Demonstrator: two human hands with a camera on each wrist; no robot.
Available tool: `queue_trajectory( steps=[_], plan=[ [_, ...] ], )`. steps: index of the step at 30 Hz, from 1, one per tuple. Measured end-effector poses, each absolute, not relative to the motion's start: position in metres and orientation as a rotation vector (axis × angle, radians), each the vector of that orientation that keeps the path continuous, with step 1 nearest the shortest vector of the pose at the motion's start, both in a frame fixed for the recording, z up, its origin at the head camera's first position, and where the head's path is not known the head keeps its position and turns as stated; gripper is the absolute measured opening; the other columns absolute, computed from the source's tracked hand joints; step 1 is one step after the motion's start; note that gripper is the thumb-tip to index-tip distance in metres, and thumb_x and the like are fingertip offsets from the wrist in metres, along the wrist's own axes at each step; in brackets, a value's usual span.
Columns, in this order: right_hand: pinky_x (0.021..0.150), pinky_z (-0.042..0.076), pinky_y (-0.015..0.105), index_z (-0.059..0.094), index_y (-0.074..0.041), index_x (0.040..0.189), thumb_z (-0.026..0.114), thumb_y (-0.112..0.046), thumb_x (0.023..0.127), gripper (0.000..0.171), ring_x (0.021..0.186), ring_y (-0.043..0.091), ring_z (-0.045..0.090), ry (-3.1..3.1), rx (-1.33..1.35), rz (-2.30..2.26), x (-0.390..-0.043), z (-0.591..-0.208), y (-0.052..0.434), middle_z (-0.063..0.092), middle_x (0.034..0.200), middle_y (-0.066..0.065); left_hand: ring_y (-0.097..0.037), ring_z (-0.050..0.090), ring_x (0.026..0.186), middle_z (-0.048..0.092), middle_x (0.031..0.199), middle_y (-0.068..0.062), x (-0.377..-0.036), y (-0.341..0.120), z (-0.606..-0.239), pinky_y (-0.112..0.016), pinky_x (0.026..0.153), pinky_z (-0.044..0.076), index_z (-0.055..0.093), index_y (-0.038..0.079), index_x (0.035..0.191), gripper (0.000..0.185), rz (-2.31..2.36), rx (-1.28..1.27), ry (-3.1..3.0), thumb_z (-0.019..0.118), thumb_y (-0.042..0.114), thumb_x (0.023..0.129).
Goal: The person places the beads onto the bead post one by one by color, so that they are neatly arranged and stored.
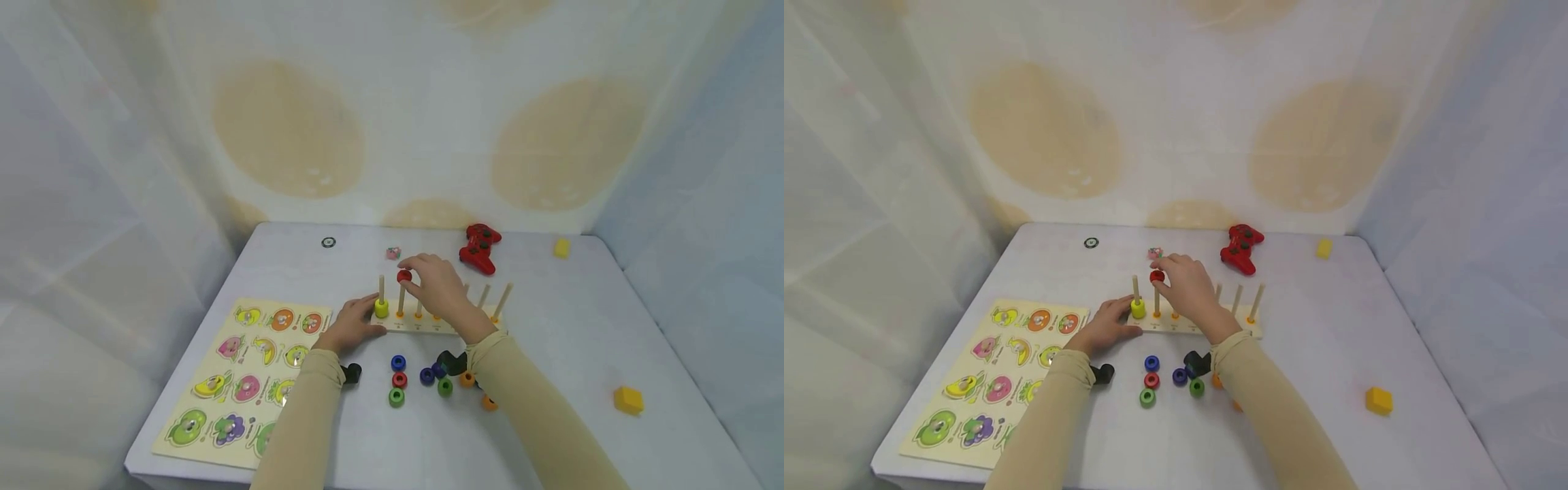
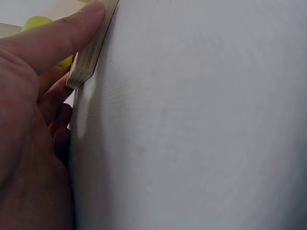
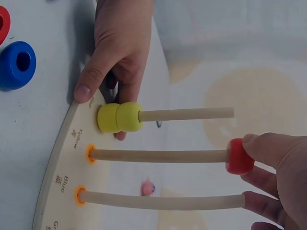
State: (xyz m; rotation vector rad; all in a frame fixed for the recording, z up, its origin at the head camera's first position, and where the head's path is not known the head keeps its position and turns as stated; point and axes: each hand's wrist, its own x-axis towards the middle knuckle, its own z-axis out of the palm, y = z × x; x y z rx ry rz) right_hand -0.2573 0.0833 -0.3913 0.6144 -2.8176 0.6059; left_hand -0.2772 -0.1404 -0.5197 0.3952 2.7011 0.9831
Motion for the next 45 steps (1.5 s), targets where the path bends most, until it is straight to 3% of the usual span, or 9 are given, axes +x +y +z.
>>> queue_trajectory(
  steps=[4, 8, 11, 16, 21, 24, 33, 38, 45],
  plan=[
    [0.102, 0.053, 0.048, 0.069, -0.018, 0.131, 0.072, -0.030, 0.096, 0.037, 0.118, 0.027, 0.064, -2.810, 0.608, 0.610, -0.256, -0.391, 0.085, 0.069, 0.132, 0.005, -0.031, 0.023, 0.155, 0.034, 0.167, 0.009, -0.278, -0.141, -0.521, -0.057, 0.126, 0.024, 0.042, 0.026, 0.157, 0.078, 0.968, 0.410, 2.707, 0.077, 0.041, 0.089],
    [0.090, 0.057, 0.042, 0.070, -0.017, 0.129, 0.071, -0.028, 0.097, 0.034, 0.102, 0.025, 0.067, -2.756, 0.611, 0.639, -0.254, -0.390, 0.088, 0.069, 0.130, 0.005, -0.030, 0.022, 0.156, 0.033, 0.167, 0.009, -0.279, -0.141, -0.519, -0.058, 0.126, 0.023, 0.040, 0.029, 0.158, 0.079, 0.975, 0.392, 2.702, 0.077, 0.042, 0.089],
    [0.086, 0.059, 0.040, 0.071, -0.016, 0.126, 0.072, -0.024, 0.096, 0.031, 0.099, 0.023, 0.067, -2.700, 0.665, 0.661, -0.249, -0.392, 0.090, 0.071, 0.126, 0.004, -0.029, 0.021, 0.156, 0.033, 0.167, 0.010, -0.281, -0.142, -0.517, -0.059, 0.126, 0.023, 0.039, 0.031, 0.158, 0.080, 0.975, 0.377, 2.699, 0.077, 0.043, 0.089],
    [0.093, 0.058, 0.041, 0.073, -0.015, 0.119, 0.074, -0.013, 0.094, 0.025, 0.110, 0.022, 0.068, -2.711, 0.915, 0.659, -0.225, -0.407, 0.090, 0.073, 0.117, 0.003, -0.028, 0.019, 0.157, 0.031, 0.167, 0.013, -0.282, -0.143, -0.516, -0.059, 0.127, 0.022, 0.038, 0.031, 0.158, 0.079, 0.947, 0.387, 2.701, 0.076, 0.044, 0.090],
    [0.105, 0.053, 0.038, 0.073, -0.021, 0.123, 0.067, -0.004, 0.095, 0.033, 0.120, 0.018, 0.063, -2.885, 1.403, 0.507, -0.199, -0.440, 0.086, 0.071, 0.126, -0.005, -0.030, 0.020, 0.157, 0.029, 0.168, 0.011, -0.282, -0.144, -0.515, -0.057, 0.127, 0.021, 0.037, 0.026, 0.159, 0.080, 0.917, 0.420, 2.722, 0.075, 0.043, 0.091],
    [0.106, 0.051, 0.036, 0.073, -0.025, 0.123, 0.064, -0.002, 0.095, 0.037, 0.123, 0.017, 0.059, -2.927, 1.540, 0.388, -0.189, -0.457, 0.084, 0.069, 0.131, -0.008, -0.030, 0.020, 0.157, 0.031, 0.168, 0.009, -0.282, -0.143, -0.514, -0.057, 0.127, 0.022, 0.038, 0.024, 0.159, 0.080, 0.924, 0.420, 2.726, 0.075, 0.042, 0.091],
    [0.098, 0.052, 0.032, 0.072, -0.032, 0.114, 0.074, -0.016, 0.093, 0.026, 0.113, 0.012, 0.057, -2.958, 1.381, 0.212, -0.182, -0.472, 0.083, 0.071, 0.120, -0.014, -0.033, 0.023, 0.156, 0.033, 0.168, 0.006, -0.280, -0.143, -0.514, -0.057, 0.127, 0.023, 0.040, 0.021, 0.158, 0.079, 0.934, 0.437, 2.736, 0.076, 0.040, 0.091],
    [0.102, 0.053, 0.036, 0.071, -0.024, 0.122, 0.076, -0.020, 0.093, 0.030, 0.114, 0.013, 0.061, -2.954, 1.243, 0.504, -0.190, -0.453, 0.084, 0.072, 0.120, -0.010, -0.033, 0.022, 0.156, 0.032, 0.168, 0.007, -0.281, -0.142, -0.514, -0.059, 0.126, 0.023, 0.039, 0.023, 0.159, 0.079, 0.922, 0.433, 2.733, 0.075, 0.041, 0.091],
    [0.096, 0.058, 0.041, 0.065, -0.014, 0.132, 0.075, -0.016, 0.093, 0.041, 0.115, 0.025, 0.065, -2.722, 0.778, 0.775, -0.223, -0.412, 0.087, 0.070, 0.129, 0.005, -0.032, 0.022, 0.156, 0.032, 0.167, 0.010, -0.282, -0.143, -0.516, -0.059, 0.126, 0.022, 0.041, 0.027, 0.158, 0.078, 0.954, 0.426, 2.720, 0.077, 0.042, 0.090]
  ],
)
